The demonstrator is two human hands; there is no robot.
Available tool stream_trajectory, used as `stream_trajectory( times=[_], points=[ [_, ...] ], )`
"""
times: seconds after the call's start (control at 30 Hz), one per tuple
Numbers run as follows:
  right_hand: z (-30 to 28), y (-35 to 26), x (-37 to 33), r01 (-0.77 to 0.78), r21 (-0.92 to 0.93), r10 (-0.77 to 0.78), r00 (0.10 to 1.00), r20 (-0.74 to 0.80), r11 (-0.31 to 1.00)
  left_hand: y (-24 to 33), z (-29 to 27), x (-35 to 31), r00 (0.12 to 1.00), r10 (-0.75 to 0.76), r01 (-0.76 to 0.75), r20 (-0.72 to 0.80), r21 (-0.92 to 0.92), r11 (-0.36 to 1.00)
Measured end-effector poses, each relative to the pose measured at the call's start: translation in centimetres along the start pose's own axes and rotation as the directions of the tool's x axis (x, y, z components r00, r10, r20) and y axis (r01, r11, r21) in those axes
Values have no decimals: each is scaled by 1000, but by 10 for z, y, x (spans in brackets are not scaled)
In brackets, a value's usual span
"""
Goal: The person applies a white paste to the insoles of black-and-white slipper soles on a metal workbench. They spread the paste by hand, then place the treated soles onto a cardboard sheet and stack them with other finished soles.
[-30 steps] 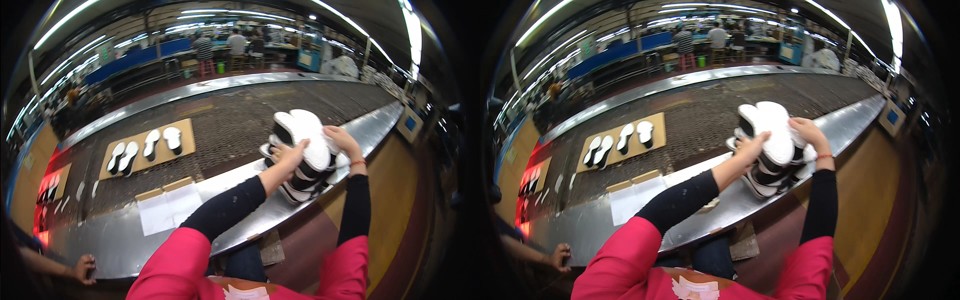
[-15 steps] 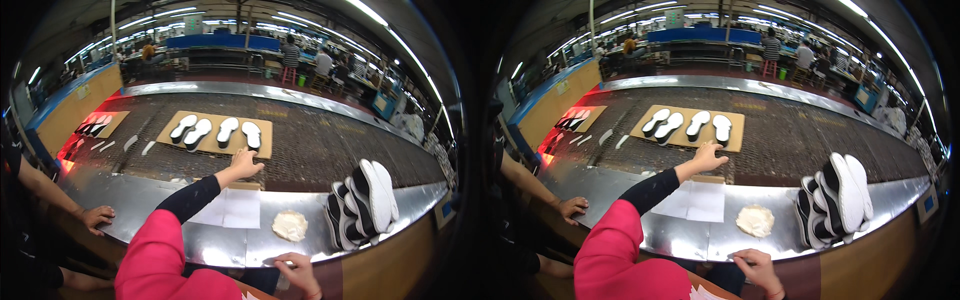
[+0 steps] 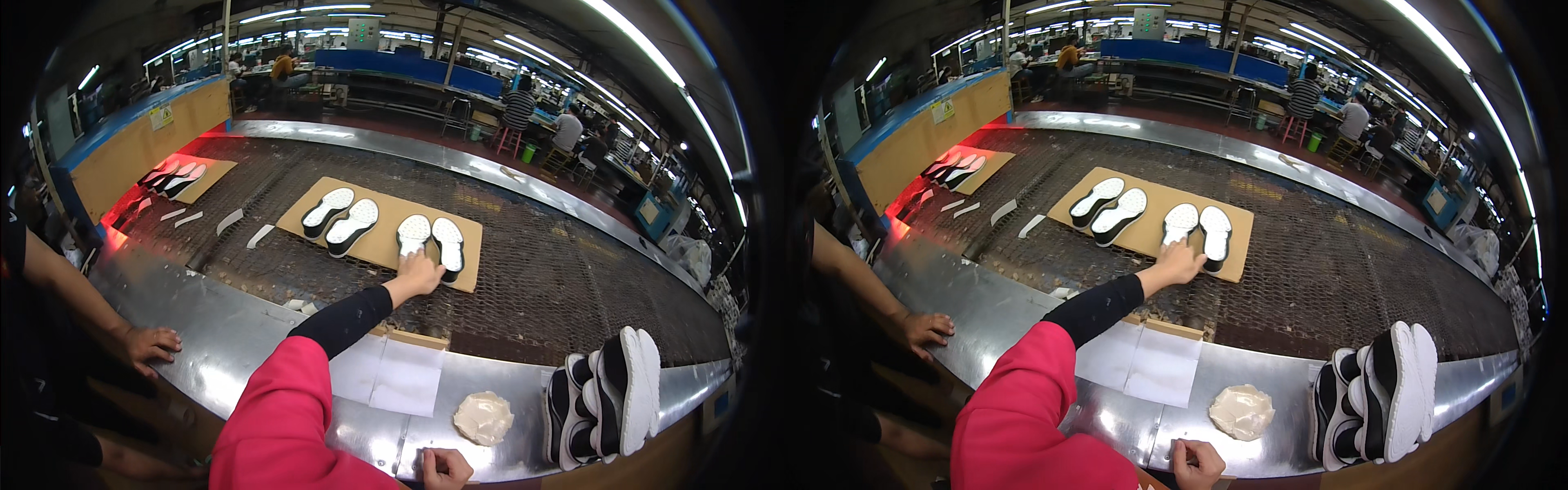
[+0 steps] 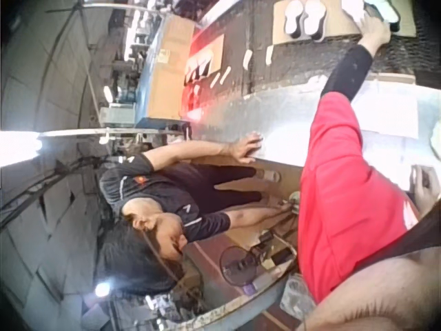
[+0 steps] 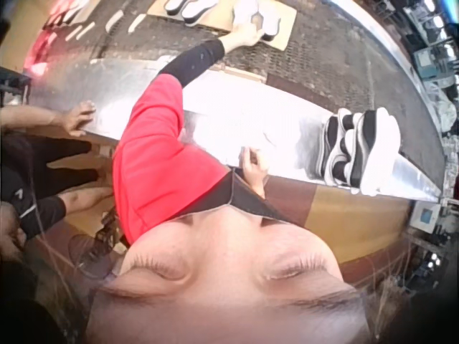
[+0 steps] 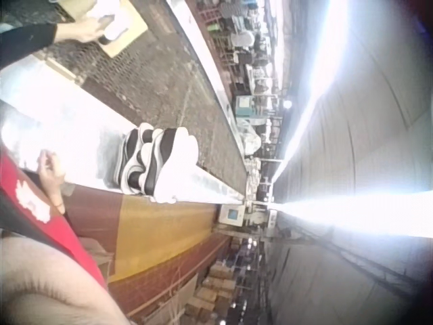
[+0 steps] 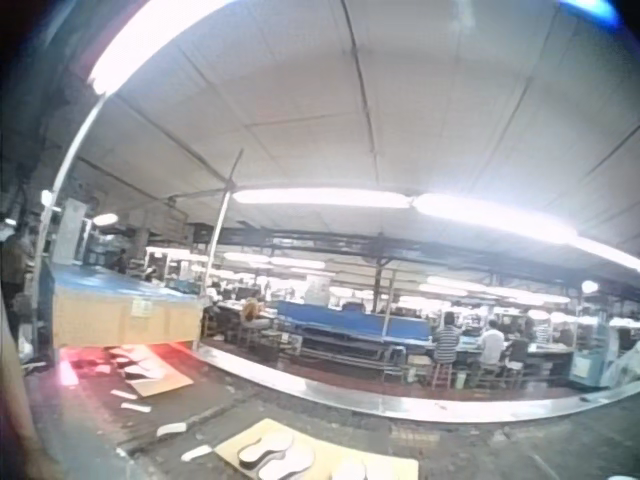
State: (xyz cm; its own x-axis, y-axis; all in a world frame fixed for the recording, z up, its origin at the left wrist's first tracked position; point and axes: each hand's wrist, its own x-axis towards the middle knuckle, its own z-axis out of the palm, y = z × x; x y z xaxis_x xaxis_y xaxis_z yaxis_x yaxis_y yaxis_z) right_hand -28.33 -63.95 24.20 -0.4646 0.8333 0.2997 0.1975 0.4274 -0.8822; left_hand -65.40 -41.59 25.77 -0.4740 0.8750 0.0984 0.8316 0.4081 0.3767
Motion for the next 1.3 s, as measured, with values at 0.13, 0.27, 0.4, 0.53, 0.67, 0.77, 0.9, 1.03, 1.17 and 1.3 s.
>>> stream_trajectory(
  times=[0.13, 0.27, 0.4, 0.53, 0.67, 0.77, 0.9, 1.03, 1.17, 1.3],
  points=[
    [4, -2, -1, -43, 39, 43, 999, -10, 998, 13, -15, 26, 968, 72, -38, -240, 144, 989],
    [6, -1, -2, 75, -180, -87, 995, -56, 981, -2, -8, 64, 989, -136, 132, -54, -70, 989],
    [7, 1, -3, 82, -274, -104, 992, -65, 958, -20, -7, 65, 985, -142, 129, -97, -129, 983],
    [8, 4, 3, 10, -118, -22, 994, -105, 993, -26, -36, 30, 965, -69, 22, -252, -185, 983],
    [3, -2, 10, 102, -121, -117, 985, -127, 987, 7, -128, -85, 941, 139, -220, -309, -246, 944],
    [-1, -4, 8, 42, -69, -46, 997, -55, 997, 0, -161, -194, 871, 288, -386, -397, -193, 902],
    [-3, -3, -4, 24, 199, -22, 1000, -11, 980, 4, -168, -335, 957, 192, -242, -216, -238, 941],
    [7, -39, -21, 176, 105, -196, 954, 227, 979, 2, -108, -376, 998, 31, -43, -54, -249, 968],
    [37, -54, -41, 262, -149, -211, 934, 289, 954, 9, -123, -382, 994, 92, -105, -53, -337, 936],
    [51, -44, -29, 249, -186, -217, 960, 180, 950, -18, -138, -418, 971, 173, -134, 165, -227, 965]
  ],
)
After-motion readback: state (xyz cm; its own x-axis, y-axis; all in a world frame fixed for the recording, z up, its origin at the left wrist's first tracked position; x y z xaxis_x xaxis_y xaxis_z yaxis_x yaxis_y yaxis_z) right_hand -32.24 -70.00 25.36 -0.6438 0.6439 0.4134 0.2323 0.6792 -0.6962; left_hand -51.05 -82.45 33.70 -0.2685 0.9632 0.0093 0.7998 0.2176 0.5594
